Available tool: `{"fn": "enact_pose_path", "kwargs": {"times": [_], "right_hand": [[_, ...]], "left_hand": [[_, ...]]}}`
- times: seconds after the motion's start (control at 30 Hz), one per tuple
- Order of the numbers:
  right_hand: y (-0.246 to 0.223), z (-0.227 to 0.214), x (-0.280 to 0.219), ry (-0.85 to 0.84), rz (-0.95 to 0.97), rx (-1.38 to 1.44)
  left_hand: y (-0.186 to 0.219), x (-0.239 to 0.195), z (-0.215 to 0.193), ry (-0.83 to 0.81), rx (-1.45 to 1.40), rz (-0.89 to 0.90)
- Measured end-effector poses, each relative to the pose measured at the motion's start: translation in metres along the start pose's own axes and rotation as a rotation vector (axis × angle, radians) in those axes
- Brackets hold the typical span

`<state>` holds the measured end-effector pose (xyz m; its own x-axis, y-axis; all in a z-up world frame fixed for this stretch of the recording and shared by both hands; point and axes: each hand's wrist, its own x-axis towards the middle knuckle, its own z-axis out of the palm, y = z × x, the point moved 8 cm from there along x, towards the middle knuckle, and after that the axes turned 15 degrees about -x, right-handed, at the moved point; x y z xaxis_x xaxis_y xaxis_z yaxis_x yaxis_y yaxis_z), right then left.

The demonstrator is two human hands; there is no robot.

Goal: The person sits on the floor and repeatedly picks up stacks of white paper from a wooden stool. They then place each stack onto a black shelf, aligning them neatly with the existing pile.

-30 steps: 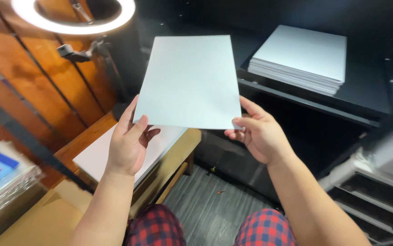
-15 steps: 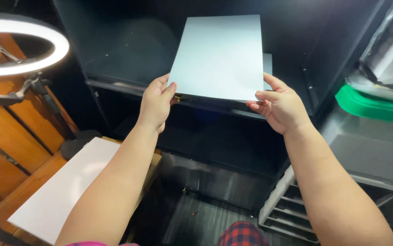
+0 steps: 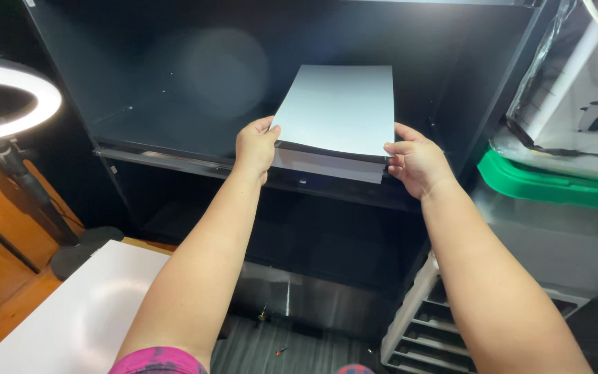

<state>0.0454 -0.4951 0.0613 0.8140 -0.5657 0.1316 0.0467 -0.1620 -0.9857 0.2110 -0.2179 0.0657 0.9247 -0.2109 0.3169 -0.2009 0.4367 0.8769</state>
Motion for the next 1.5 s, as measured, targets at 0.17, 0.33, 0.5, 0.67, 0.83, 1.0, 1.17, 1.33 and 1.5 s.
{"fn": "enact_pose_path", "kwargs": {"times": [0.17, 0.33, 0.5, 0.67, 0.83, 1.0, 1.17, 1.33, 1.5], "right_hand": [[0.007, -0.002, 0.011, 0.042, 0.023, -0.044], [0.008, 0.000, 0.017, 0.063, 0.026, -0.109], [0.016, 0.001, 0.022, 0.071, 0.040, -0.124], [0.014, 0.006, 0.013, 0.072, 0.052, -0.141], [0.022, 0.008, 0.024, 0.071, 0.055, -0.170], [0.024, 0.005, 0.022, 0.083, 0.074, -0.158], [0.020, 0.007, 0.019, 0.084, 0.080, -0.173], [0.024, 0.005, 0.022, 0.091, 0.078, -0.195], [0.024, 0.005, 0.021, 0.104, 0.079, -0.208]], "left_hand": [[0.008, -0.010, 0.015, 0.003, 0.028, -0.032], [-0.004, 0.000, 0.015, 0.005, 0.063, -0.029], [-0.013, 0.004, 0.011, 0.011, 0.090, -0.043], [-0.023, 0.009, 0.005, 0.021, 0.111, -0.039], [-0.028, 0.014, 0.006, 0.007, 0.107, -0.004], [-0.031, 0.014, 0.002, 0.029, 0.147, -0.040], [-0.038, 0.017, -0.002, 0.039, 0.168, -0.049], [-0.037, 0.017, -0.001, 0.034, 0.216, -0.077], [-0.046, 0.025, -0.006, 0.029, 0.271, -0.068]]}}
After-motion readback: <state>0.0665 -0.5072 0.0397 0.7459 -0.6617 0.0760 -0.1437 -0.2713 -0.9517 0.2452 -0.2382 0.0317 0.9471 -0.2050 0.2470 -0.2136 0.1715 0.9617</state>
